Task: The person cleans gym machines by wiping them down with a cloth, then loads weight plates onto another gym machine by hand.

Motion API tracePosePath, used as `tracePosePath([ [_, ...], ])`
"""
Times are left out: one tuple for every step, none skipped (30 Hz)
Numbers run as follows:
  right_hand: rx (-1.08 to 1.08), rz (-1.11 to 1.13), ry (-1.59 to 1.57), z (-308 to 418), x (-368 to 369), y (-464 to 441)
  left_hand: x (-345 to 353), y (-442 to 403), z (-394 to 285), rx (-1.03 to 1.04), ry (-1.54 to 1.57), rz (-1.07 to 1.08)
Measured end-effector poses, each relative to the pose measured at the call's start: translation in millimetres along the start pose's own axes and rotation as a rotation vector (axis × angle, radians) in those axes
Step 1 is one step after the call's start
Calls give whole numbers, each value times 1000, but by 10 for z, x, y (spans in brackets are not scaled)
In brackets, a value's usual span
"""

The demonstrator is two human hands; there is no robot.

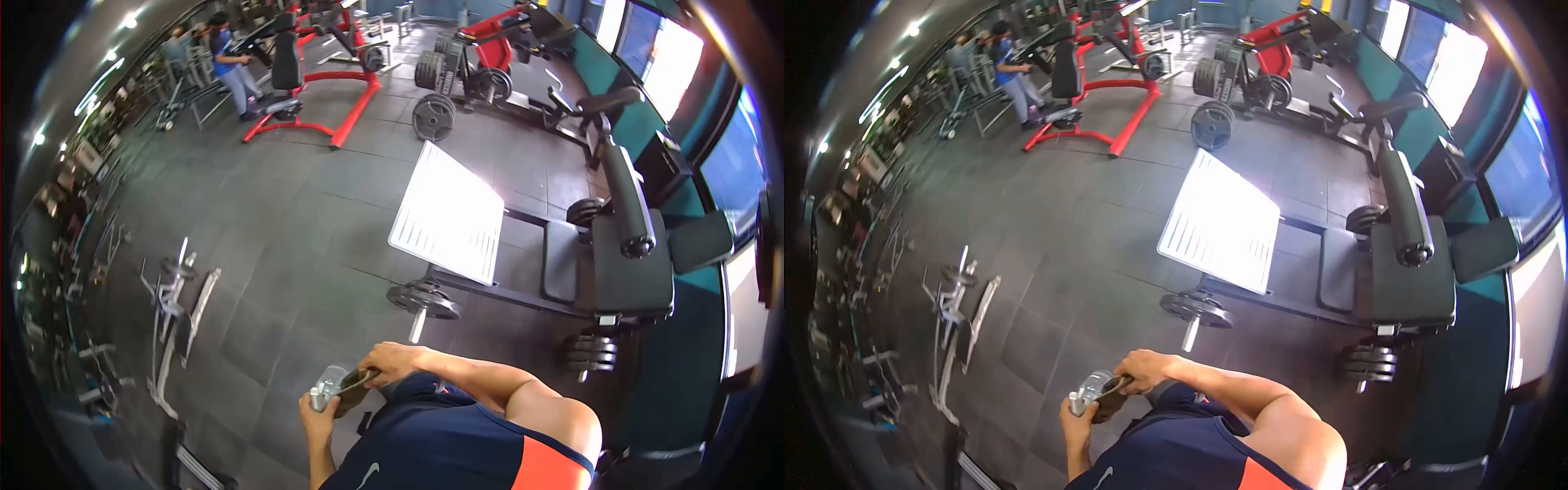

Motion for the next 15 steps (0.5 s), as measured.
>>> tracePosePath([
  [49,-27,-50,-70,-130,-126,-32,-273,-52,12,35,39],
  [-17,-176,-32,-120,-315,-282,-51,-552,-116,22,73,75],
  [-81,-321,-11,-209,-441,-419,-100,-806,-263,62,80,74],
  [-147,-465,11,-287,-604,-538,-130,-1047,-365,53,97,91],
  [-100,-451,-12,-298,-796,-705,-158,-1311,-475,47,116,104],
  [-30,-392,-23,-424,-935,-930,-183,-1584,-550,37,137,111],
  [34,-324,-37,-555,-1057,-1172,-214,-1885,-559,66,150,113],
  [91,-258,-52,-660,-1205,-1433,-272,-2184,-630,55,150,110],
  [69,-299,-70,-647,-1488,-1639,-342,-2435,-720,36,145,108],
  [50,-336,-40,-655,-1730,-1844,-385,-2660,-799,13,147,112],
  [34,-377,-3,-678,-1988,-2074,-470,-2920,-866,26,110,97],
  [20,-421,37,-729,-2232,-2305,-559,-3207,-948,55,52,78],
  [-76,-457,87,-809,-2414,-2555,-649,-3472,-1009,78,-5,60],
  [-67,-409,144,-824,-2573,-2765,-725,-3699,-1064,93,-56,44],
  [-53,-355,203,-837,-2776,-2935,-799,-3882,-1306,137,-100,12],
])
Point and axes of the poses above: each hand's wrist, its own y-axis away from the middle knuckle, its own x-axis out of the palm, z = x × y, the point moved 10 cm from there along -y, towards the middle knuckle, and after that the axes turned 2 degrees about z, right-handed, at the moved point
